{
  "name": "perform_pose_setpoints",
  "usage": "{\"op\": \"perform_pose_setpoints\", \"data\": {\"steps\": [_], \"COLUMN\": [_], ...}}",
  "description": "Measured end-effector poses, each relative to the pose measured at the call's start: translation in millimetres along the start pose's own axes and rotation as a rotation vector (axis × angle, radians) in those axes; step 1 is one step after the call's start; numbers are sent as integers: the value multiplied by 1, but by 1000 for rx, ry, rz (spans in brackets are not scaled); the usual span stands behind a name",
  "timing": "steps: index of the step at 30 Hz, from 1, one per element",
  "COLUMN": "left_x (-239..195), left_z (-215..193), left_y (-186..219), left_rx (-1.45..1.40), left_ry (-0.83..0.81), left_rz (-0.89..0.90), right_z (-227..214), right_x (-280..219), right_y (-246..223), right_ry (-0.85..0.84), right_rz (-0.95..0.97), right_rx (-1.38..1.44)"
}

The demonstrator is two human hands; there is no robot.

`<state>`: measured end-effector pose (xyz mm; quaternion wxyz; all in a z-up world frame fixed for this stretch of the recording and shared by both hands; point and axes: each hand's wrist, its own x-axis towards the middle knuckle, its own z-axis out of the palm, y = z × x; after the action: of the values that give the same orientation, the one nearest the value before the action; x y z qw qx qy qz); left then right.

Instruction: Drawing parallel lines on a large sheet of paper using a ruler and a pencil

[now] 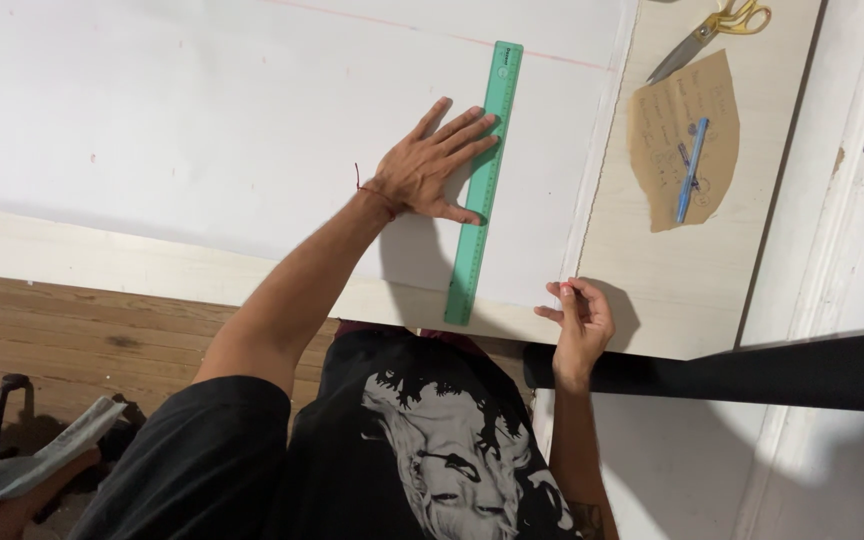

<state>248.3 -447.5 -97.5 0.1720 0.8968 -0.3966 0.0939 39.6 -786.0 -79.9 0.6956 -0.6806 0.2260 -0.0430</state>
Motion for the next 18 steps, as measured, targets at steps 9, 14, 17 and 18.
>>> {"op": "perform_pose_setpoints", "data": {"steps": [9,14,17,18], "left_x": [2,2,0,0], "left_z": [8,8,9,10], "left_y": [-1,-4,-1,-1], "left_rx": [-5,20,29,23], "left_ry": [-68,-50,-21,-19], "left_rz": [-121,-107,-102,-105], "right_z": [-8,-12,-14,-14], "right_x": [7,21,26,30], "right_y": [15,20,16,17], "right_ry": [-6,41,63,71], "right_rz": [32,103,127,122], "right_rx": [66,171,169,172]}}
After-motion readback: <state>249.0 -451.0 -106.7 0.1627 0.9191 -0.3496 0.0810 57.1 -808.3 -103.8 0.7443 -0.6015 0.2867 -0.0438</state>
